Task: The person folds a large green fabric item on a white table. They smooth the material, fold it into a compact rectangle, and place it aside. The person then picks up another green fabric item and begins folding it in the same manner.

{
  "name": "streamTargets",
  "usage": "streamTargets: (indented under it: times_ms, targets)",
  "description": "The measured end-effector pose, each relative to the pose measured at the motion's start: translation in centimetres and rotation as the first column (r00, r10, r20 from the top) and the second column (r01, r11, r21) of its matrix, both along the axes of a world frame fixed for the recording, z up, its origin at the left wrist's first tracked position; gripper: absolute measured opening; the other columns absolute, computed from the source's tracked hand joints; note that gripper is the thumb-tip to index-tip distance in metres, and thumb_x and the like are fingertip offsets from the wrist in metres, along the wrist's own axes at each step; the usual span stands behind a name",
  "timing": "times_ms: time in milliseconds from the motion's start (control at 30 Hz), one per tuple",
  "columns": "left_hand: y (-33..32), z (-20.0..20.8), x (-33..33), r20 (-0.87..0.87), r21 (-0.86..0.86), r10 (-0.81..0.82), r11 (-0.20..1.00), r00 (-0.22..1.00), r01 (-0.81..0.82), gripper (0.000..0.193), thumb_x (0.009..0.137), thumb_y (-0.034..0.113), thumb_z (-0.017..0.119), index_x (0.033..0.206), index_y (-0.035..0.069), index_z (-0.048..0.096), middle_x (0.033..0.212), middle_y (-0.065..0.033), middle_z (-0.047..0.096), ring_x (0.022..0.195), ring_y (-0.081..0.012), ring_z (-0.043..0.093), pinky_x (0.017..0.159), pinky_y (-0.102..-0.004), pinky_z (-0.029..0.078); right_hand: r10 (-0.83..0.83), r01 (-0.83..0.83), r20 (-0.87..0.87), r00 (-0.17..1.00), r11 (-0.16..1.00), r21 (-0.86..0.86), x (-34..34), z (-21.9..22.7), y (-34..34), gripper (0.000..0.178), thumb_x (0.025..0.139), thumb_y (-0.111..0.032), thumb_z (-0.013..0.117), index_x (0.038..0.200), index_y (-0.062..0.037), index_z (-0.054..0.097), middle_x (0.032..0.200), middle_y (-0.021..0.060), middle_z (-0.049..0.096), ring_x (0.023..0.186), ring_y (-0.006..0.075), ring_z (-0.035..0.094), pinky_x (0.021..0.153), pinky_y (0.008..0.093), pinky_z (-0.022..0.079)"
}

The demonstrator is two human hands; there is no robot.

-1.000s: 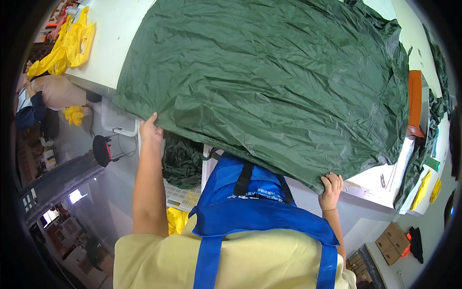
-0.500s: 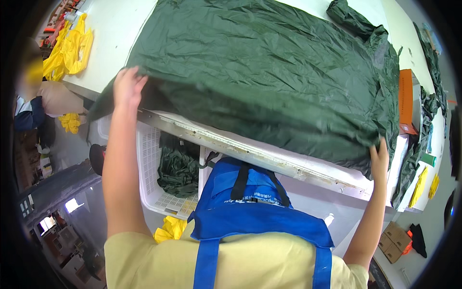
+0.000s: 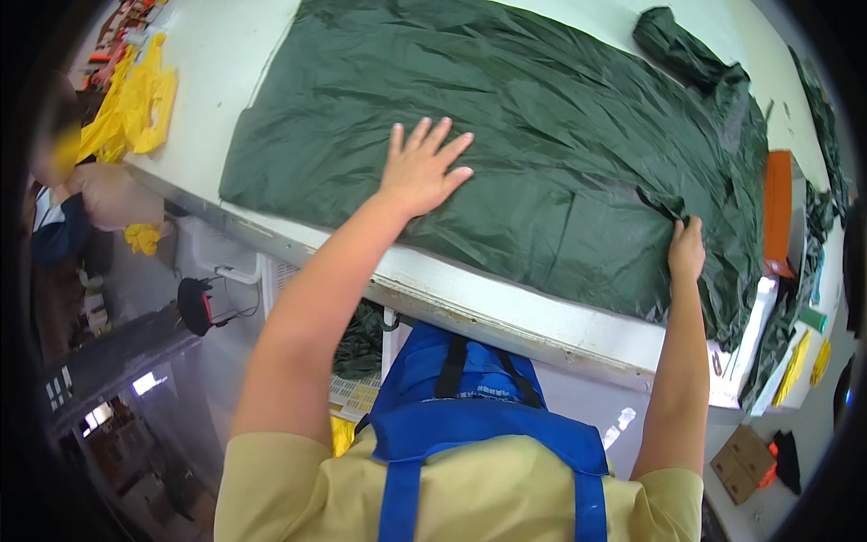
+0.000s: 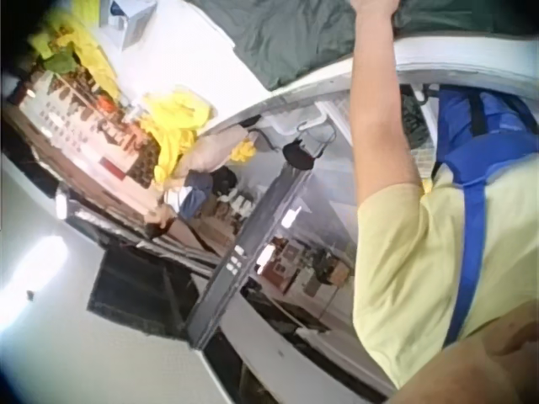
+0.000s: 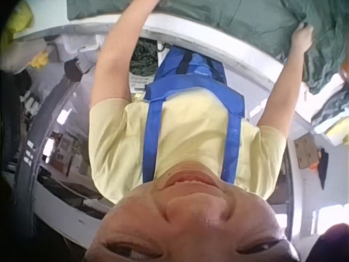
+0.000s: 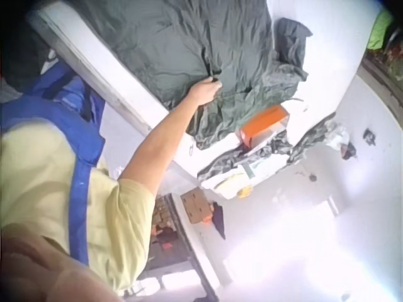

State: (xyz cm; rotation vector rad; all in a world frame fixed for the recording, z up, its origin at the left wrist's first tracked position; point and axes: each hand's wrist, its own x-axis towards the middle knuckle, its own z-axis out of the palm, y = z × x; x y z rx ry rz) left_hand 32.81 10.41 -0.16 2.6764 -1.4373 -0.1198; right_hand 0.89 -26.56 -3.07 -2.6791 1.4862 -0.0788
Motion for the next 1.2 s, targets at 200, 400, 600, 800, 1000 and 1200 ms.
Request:
streamTargets:
  times_ms: [200, 400, 600, 800, 1000, 1200]
  targets:
    - [-0.6, -1.7, 0.2, -0.012, -0.086, -0.017, 0.996, 1.000, 0.016, 0.059, 0.090, 0.053, 0.048, 0.142, 0.028, 0.038, 0.150, -0.0087, 0.032, 0.138, -0.0331, 0.027, 0.111, -0.0581, 0.016, 0.056, -0.032, 0.054, 0.997, 0.930, -0.366, -0.5, 0.5, 3.3, 0.061, 0.090, -0.034, 0.060, 0.141, -0.0116, 0.035, 0.130, 0.0179, 0.047, 0.119, 0.0360, 0.047, 0.092, 0.0508, 0.041]
    - [1.6, -1.2, -2.8, -0.161, -0.097, -0.005, 0.995, 0.987, -0.010, 0.060, 0.091, 0.051, 0.048, 0.144, 0.027, 0.036, 0.152, -0.0092, 0.028, 0.140, -0.0337, 0.022, 0.111, -0.0587, 0.014, 0.313, -0.328, -0.177, 0.933, 0.943, -0.064, -0.1, 0.1, 9.6, 0.053, 0.092, -0.034, 0.047, 0.143, -0.0226, 0.039, 0.156, 0.0090, 0.017, 0.144, 0.0343, 0.014, 0.108, 0.0665, 0.013]
    - [12.8, 0.3, 6.6, 0.019, 0.103, 0.249, 0.963, 0.968, -0.250, 0.062, 0.086, 0.037, 0.060, 0.141, 0.019, 0.038, 0.151, -0.0139, 0.028, 0.139, -0.0355, 0.025, 0.111, -0.0566, 0.019, 0.351, -0.363, -0.195, 0.916, 0.931, -0.028, -1.1, 0.7, 10.2, 0.055, 0.090, -0.033, 0.049, 0.143, -0.0194, 0.040, 0.156, 0.0113, 0.019, 0.144, 0.0339, 0.013, 0.110, 0.0633, 0.009]
    - [36.4, -0.2, 13.2, -0.001, -0.369, 0.940, 0.317, 0.341, -0.874, 0.055, 0.090, 0.034, 0.057, 0.133, 0.002, 0.044, 0.138, -0.0175, 0.043, 0.129, -0.0360, 0.037, 0.107, -0.0435, 0.028, 0.330, -0.340, -0.234, 0.915, 0.941, -0.002, -1.8, 0.0, 10.8, 0.055, 0.093, -0.036, 0.039, 0.145, -0.0166, 0.036, 0.157, 0.0100, 0.016, 0.145, 0.0331, 0.010, 0.110, 0.0632, 0.008]
    - [39.0, -1.4, 15.6, -0.436, -0.325, 0.715, 0.442, 0.547, -0.836, 0.030, 0.094, 0.030, 0.055, 0.096, 0.000, 0.059, 0.091, -0.0171, 0.063, 0.089, -0.0309, 0.060, 0.082, -0.0397, 0.045, 0.332, -0.343, -0.270, 0.904, 0.939, 0.004, -1.7, -0.2, 10.6, 0.056, 0.093, -0.032, 0.039, 0.146, -0.0162, 0.032, 0.158, 0.0095, 0.014, 0.145, 0.0326, 0.009, 0.110, 0.0629, 0.009]
    - [36.6, -1.8, 17.4, 0.025, -0.007, 0.860, 0.510, 0.510, -0.860, 0.034, 0.089, 0.039, 0.058, 0.107, 0.010, 0.059, 0.102, -0.0178, 0.063, 0.094, -0.0390, 0.060, 0.080, -0.0463, 0.047, 0.314, -0.312, -0.235, 0.920, 0.949, 0.047, -0.9, 0.6, 11.2, 0.062, 0.088, -0.025, 0.053, 0.146, -0.0170, 0.033, 0.157, 0.0112, 0.016, 0.145, 0.0340, 0.011, 0.111, 0.0611, 0.009]
